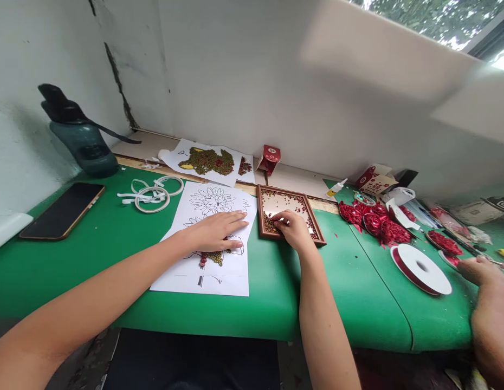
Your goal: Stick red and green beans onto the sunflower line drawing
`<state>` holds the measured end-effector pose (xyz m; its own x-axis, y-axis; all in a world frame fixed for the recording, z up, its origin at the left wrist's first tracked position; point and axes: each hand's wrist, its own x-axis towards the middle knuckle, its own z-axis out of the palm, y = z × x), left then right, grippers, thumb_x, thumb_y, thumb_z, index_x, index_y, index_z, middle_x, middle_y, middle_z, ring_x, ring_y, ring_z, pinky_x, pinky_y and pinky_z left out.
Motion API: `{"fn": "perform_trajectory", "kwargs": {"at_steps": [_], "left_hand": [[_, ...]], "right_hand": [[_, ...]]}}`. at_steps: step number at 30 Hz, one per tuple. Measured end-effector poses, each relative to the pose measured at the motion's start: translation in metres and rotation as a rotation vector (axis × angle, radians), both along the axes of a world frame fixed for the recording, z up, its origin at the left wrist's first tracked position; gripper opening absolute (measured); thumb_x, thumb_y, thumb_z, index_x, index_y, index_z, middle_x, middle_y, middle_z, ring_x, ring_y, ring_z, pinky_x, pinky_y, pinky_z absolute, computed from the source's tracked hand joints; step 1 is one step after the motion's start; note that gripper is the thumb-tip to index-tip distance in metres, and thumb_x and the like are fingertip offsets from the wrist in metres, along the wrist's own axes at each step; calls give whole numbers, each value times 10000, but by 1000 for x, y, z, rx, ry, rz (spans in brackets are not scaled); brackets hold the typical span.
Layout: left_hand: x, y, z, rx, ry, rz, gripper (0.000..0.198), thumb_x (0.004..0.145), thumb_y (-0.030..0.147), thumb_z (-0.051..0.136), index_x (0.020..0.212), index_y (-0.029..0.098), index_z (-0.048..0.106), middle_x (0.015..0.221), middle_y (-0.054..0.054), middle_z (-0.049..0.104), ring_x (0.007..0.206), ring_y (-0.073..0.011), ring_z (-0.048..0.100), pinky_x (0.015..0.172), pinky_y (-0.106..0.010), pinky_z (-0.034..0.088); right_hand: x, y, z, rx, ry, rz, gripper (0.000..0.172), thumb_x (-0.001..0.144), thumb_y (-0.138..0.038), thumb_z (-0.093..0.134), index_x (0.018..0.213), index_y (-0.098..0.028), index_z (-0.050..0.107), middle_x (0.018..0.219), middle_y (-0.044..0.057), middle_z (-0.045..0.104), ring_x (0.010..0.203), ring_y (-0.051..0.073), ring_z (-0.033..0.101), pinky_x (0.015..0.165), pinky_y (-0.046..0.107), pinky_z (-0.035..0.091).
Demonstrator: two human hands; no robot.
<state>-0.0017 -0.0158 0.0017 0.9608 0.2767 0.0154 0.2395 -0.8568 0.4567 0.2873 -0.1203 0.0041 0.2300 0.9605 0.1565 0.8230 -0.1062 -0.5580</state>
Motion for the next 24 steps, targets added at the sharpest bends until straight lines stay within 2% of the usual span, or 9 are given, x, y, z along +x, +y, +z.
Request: {"fn": "perform_trajectory", "kwargs": {"at_steps": [5,10,15,19,24], "left_hand": [[-2,3,2,10,6,-9,643,1063,581,447,1617,258,399,1737,-59,246,1599,-270,262,1288,-400,230],[-3,6,-3,17,-70,-12,588,1059,573,465,1559,265,484,1705,-61,338,1570,-280,328,1269,-404,282],[-4,6,-5,29,-90,-17,527,1061,547,482,1497,258,546,1677,-74,396,1545,-285,374,1239,-414,330],[-5,8,-5,36,-87,-19,512,1065,543,478,1489,264,550,1677,-67,398,1539,-282,380,1225,-417,348],[-5,10,-7,52,-105,-28,482,1065,509,493,1465,252,575,1650,-81,439,1504,-290,429,1195,-427,389]], "right_hand": [[-1,-1,1,29,42,-108,170,809,-219,611,864,-230,772,890,54,775,848,240,690,787,347,489],[2,2,-4,155,140,-237,234,799,-247,564,878,-218,783,865,64,789,829,248,715,801,373,517],[7,6,-13,292,283,-257,300,744,-230,536,916,-192,779,897,84,785,895,258,740,844,405,561],[5,8,-12,339,502,-256,309,702,-240,578,947,-178,755,988,107,779,971,269,754,850,416,597],[-2,9,-7,402,661,-327,356,686,-343,725,1004,-182,723,935,92,775,844,246,763,782,407,628]]}}
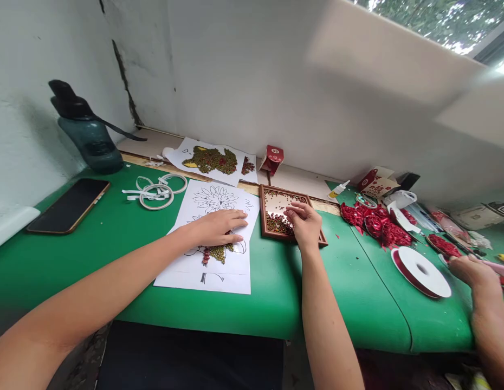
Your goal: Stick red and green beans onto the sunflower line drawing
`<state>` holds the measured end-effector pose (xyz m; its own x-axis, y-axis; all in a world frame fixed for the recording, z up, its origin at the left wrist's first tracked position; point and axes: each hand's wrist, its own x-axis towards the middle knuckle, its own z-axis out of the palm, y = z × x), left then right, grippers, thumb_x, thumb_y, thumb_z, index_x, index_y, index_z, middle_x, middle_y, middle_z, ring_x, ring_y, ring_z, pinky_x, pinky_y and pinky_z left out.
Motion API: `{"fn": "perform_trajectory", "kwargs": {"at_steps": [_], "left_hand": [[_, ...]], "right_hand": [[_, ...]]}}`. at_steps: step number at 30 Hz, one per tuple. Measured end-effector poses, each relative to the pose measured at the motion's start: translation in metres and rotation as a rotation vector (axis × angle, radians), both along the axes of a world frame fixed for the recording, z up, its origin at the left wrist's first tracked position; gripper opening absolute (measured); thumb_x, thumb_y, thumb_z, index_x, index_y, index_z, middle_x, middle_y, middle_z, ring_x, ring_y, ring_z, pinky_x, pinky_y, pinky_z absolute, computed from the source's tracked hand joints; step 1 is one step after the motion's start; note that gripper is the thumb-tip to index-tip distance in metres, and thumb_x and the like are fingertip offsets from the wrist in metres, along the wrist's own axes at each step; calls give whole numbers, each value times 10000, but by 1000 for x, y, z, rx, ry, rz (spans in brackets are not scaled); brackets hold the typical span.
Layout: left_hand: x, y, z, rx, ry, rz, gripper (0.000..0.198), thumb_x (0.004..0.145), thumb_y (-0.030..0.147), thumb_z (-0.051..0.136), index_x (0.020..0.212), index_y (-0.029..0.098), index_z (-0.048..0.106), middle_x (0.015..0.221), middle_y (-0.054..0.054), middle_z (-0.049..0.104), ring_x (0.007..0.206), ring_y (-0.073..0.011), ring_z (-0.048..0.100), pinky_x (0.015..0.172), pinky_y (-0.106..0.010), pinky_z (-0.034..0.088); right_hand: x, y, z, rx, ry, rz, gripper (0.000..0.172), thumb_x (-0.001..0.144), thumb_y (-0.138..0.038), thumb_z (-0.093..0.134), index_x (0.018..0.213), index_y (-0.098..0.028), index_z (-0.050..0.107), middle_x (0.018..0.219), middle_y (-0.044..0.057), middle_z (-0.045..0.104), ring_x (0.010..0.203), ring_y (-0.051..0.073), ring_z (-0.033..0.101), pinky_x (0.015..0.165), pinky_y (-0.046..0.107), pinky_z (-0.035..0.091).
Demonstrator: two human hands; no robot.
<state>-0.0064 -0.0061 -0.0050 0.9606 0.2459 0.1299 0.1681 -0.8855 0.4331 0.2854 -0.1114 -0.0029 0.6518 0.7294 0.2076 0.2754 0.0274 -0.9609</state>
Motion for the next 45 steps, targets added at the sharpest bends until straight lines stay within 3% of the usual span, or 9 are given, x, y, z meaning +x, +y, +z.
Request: {"fn": "perform_trajectory", "kwargs": {"at_steps": [4,9,15,21,27,31,36,42,45], "left_hand": [[0,1,0,-3,-24,2,467,1066,506,493,1445,254,594,1632,-81,465,1484,-291,454,1178,-428,410],[-1,1,2,-21,-27,16,445,1062,492,512,1427,256,609,1619,-80,482,1474,-295,468,1175,-436,419],[-1,3,3,-6,-32,17,412,1063,467,522,1402,256,622,1604,-89,497,1466,-299,479,1182,-444,418],[-1,3,4,15,-9,53,458,1061,479,525,1448,239,584,1633,-98,458,1492,-304,445,1209,-451,393],[-1,3,5,18,-32,50,446,1062,466,521,1430,225,598,1613,-111,482,1477,-307,464,1207,-455,396],[0,4,4,11,-52,45,434,1059,465,521,1415,233,609,1600,-113,498,1457,-313,486,1186,-465,417],[-1,4,4,22,-31,49,443,1067,467,511,1431,229,595,1611,-105,484,1464,-303,471,1194,-453,404],[-2,6,5,10,-58,67,439,1064,448,526,1442,233,587,1611,-104,484,1466,-302,471,1197,-455,407],[-2,7,4,17,-63,70,434,1063,423,534,1444,222,584,1607,-109,488,1466,-304,473,1199,-461,408]], "right_hand": [[4,1,-2,9,-21,-54,370,663,-358,753,987,-180,725,857,72,768,788,234,747,788,422,632],[11,-2,-4,-47,-252,-106,348,700,-242,592,987,-158,770,980,119,793,927,266,755,921,457,595],[14,-6,-3,-304,-541,-151,347,752,-276,579,982,-198,825,1027,111,803,1028,314,710,1003,493,520],[13,-1,-6,-416,-671,0,302,811,-316,579,953,-220,828,1051,102,784,1003,285,671,935,422,501],[12,-2,-5,-502,-656,-60,194,803,-305,623,839,-241,803,894,72,773,850,259,658,767,363,469],[13,-2,-6,-495,-667,-82,184,797,-275,615,842,-245,791,847,67,760,795,249,638,721,344,445],[8,-4,-2,-471,-654,-51,265,807,-233,554,998,-248,737,869,49,744,806,245,631,717,328,414],[2,-5,7,-285,-574,-155,297,841,-277,524,1110,-235,642,918,50,734,776,227,616,750,329,418],[2,-5,7,-315,-549,-128,346,793,-265,565,1129,-236,642,869,36,746,735,222,605,737,328,413]]}}
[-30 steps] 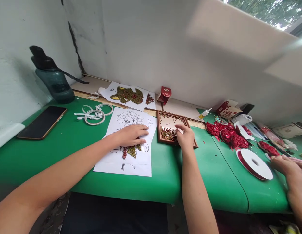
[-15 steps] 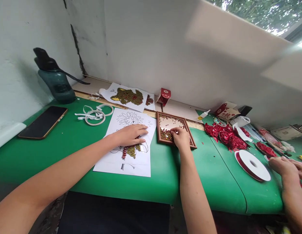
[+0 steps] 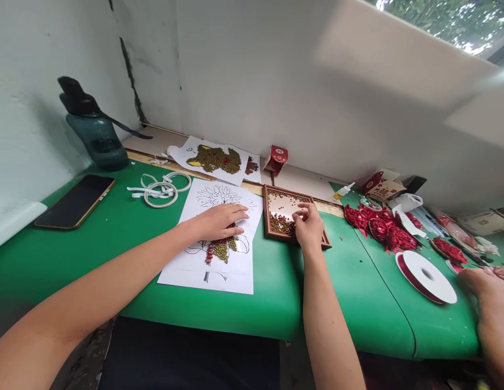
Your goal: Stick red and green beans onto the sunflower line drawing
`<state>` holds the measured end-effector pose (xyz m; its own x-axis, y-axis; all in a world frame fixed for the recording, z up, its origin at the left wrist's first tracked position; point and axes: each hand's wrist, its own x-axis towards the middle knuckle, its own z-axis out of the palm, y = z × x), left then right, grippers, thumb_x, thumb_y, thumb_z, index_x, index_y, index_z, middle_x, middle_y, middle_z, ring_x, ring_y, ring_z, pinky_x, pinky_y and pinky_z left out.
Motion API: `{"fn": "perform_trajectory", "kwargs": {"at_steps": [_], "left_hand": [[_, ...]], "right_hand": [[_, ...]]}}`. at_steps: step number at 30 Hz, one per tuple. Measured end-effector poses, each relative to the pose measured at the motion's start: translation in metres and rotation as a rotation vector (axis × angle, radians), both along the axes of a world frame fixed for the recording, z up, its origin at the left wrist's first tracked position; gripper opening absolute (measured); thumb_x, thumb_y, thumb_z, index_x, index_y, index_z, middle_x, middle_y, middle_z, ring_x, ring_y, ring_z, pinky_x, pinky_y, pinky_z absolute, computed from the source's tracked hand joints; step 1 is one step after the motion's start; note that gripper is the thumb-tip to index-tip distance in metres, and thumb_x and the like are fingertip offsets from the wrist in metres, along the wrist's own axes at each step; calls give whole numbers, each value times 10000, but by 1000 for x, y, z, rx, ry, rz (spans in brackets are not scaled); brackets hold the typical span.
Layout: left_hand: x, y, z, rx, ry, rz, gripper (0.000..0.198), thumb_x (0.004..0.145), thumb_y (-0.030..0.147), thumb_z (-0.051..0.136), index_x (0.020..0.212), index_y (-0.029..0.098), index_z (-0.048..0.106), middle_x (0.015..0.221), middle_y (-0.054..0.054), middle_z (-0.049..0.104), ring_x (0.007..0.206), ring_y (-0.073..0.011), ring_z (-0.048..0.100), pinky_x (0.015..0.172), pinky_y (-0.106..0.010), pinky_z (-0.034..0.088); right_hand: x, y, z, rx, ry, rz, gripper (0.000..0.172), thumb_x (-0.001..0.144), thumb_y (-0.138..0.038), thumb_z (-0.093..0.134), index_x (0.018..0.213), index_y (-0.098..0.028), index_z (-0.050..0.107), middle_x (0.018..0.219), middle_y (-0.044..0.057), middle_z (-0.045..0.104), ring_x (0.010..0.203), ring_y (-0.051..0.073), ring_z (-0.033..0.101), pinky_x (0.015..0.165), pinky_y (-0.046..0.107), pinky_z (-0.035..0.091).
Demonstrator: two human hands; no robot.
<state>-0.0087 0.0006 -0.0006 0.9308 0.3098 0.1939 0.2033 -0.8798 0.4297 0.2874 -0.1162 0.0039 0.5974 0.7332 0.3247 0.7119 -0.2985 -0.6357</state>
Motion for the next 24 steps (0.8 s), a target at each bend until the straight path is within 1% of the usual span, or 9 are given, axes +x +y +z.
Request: {"fn": "perform_trajectory", "kwargs": {"at_steps": [4,8,12,17,21,24], "left_hand": [[0,0,-1,3,-4,1,426,1059,417,540,1435,223,589,1599,-111,497,1461,-310,479,1191,-467,419],[0,0,2,2,-28,-7,406,1066,405,511,1421,226,593,1581,-111,514,1448,-304,490,1193,-474,414],[-2,4,5,0,-42,6,395,1055,300,455,1415,217,596,1551,-111,539,1435,-301,497,1198,-490,406],[-5,10,5,22,-39,39,433,987,218,484,1403,192,600,1513,-117,560,1409,-299,507,1196,-491,407],[-6,12,3,21,-33,44,427,998,244,477,1406,205,593,1508,-106,563,1403,-292,504,1187,-485,411],[-5,11,1,17,-37,39,416,1015,275,468,1405,218,598,1507,-101,567,1404,-295,502,1181,-483,414]], "right_hand": [[1,2,-3,-111,28,53,381,763,-246,599,1139,-256,661,860,25,768,763,231,626,713,321,400],[2,5,-5,-146,-17,37,424,769,-220,599,1185,-273,669,904,25,778,797,243,644,717,327,397],[3,6,-5,-166,-38,13,457,778,-190,581,1222,-269,660,909,37,778,797,253,650,714,335,396],[4,3,-4,-174,-83,-29,551,782,-205,598,1329,-268,609,936,40,778,840,274,653,740,347,411],[5,3,-6,-175,-99,-45,541,775,-192,594,1311,-258,622,918,56,771,883,294,659,766,362,421],[6,2,-6,-183,-110,-15,592,768,-163,572,1352,-257,592,883,61,755,843,295,650,749,365,420]]}}
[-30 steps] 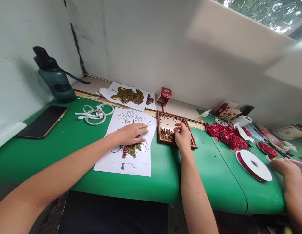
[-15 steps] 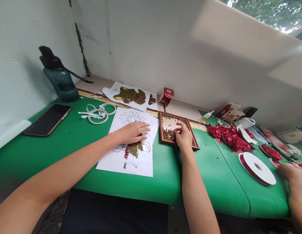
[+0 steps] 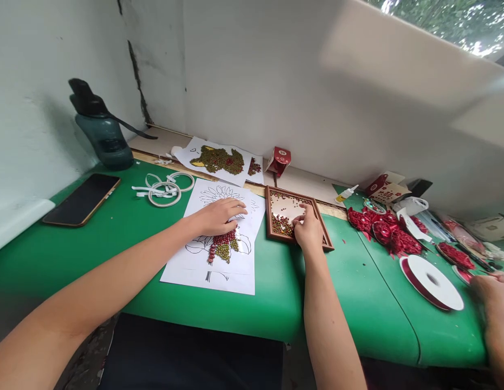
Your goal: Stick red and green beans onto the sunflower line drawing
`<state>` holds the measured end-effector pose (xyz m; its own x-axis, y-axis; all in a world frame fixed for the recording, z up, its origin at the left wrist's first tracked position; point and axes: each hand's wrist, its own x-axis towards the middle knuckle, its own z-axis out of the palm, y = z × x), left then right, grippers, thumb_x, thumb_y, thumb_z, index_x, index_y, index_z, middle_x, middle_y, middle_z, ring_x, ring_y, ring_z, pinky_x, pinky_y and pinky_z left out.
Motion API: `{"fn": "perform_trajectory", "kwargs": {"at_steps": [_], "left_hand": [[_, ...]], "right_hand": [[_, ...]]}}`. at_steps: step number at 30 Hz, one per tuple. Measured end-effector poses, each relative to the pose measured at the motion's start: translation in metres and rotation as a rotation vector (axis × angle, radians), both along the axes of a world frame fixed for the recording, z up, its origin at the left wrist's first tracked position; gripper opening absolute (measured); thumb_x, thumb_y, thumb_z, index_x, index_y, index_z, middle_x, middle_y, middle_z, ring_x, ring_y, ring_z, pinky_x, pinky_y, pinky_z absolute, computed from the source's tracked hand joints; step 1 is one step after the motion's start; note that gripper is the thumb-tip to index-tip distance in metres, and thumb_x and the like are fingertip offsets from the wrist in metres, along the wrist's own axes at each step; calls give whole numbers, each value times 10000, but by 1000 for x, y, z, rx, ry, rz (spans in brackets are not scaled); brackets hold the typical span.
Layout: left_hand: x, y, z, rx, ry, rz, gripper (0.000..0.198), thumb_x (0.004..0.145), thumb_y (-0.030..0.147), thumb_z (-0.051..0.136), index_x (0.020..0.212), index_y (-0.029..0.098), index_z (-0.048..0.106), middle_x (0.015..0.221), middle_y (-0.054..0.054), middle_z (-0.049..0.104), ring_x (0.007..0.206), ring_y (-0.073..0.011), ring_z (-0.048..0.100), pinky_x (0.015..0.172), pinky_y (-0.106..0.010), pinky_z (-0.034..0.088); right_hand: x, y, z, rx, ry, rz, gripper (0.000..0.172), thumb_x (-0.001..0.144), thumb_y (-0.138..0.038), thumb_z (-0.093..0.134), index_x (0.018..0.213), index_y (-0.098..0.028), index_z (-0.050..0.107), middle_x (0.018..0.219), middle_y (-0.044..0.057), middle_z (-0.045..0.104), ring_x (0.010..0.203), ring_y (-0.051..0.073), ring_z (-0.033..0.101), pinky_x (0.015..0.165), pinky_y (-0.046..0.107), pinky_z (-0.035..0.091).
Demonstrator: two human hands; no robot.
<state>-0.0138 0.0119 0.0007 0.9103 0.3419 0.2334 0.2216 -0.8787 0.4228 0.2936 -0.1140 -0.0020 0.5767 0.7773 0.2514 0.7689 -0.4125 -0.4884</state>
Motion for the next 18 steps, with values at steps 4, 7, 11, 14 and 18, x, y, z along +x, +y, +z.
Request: {"fn": "perform_trajectory", "kwargs": {"at_steps": [4,7,11,14,18], "left_hand": [[1,0,0,12,-13,0,402,1023,267,457,1390,212,608,1490,-108,580,1385,-293,519,1171,-484,420],[1,0,1,21,-13,2,394,1018,246,463,1379,197,611,1474,-116,588,1373,-293,530,1159,-481,429],[2,0,1,50,-45,-8,385,1002,225,494,1368,192,609,1447,-116,599,1352,-289,540,1155,-473,430],[2,1,0,58,-46,-14,356,989,213,498,1321,203,627,1420,-115,608,1319,-294,554,1128,-481,449],[2,4,-2,21,-35,-5,377,951,173,510,1309,208,622,1421,-107,608,1324,-287,548,1136,-473,443]], "right_hand": [[-8,-1,6,63,42,35,606,780,-167,529,1381,-241,526,874,46,736,780,262,623,732,350,414],[-33,3,9,195,148,131,536,821,-211,508,1355,-252,479,884,21,719,704,215,573,703,328,411],[-84,15,2,219,281,494,447,870,-209,505,1303,-284,428,879,-9,683,725,186,567,726,308,427],[-112,21,-6,164,227,719,395,892,-172,509,1264,-280,430,888,-7,676,754,182,553,773,317,430],[-124,20,-13,118,200,850,361,904,-124,473,1225,-280,419,893,-10,657,756,175,530,761,303,423]]}}
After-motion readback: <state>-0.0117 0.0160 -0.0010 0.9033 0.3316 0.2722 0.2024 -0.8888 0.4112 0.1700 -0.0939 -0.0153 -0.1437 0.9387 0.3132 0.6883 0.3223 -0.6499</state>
